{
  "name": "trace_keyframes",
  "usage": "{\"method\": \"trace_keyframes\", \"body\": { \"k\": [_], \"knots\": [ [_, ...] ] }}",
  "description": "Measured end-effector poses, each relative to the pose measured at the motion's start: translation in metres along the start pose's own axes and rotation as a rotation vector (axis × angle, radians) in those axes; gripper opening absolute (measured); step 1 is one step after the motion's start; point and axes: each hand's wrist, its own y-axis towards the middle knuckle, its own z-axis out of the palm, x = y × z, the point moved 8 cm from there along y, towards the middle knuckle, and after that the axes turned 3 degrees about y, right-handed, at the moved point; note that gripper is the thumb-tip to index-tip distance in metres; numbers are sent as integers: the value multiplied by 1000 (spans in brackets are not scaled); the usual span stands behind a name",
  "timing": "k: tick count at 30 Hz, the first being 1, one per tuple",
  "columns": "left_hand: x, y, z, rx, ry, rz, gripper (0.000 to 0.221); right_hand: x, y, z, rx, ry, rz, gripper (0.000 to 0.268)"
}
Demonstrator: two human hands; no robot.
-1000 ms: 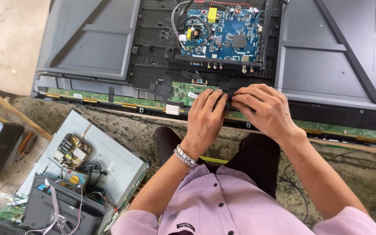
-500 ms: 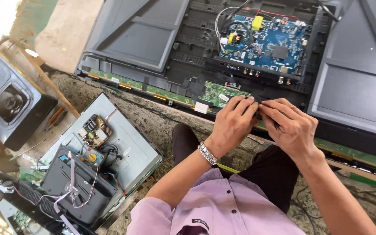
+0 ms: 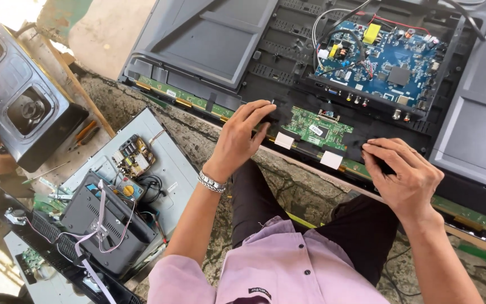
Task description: Disconnecting ribbon cables and removing circuit boards from the back of a television during a repair.
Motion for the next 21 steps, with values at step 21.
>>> {"method": "trace_keyframes", "body": {
  "k": [21],
  "knots": [
    [-1,-2,8,-120,34,269,29,-2,2,3,51,-54,73,12]
  ]
}}
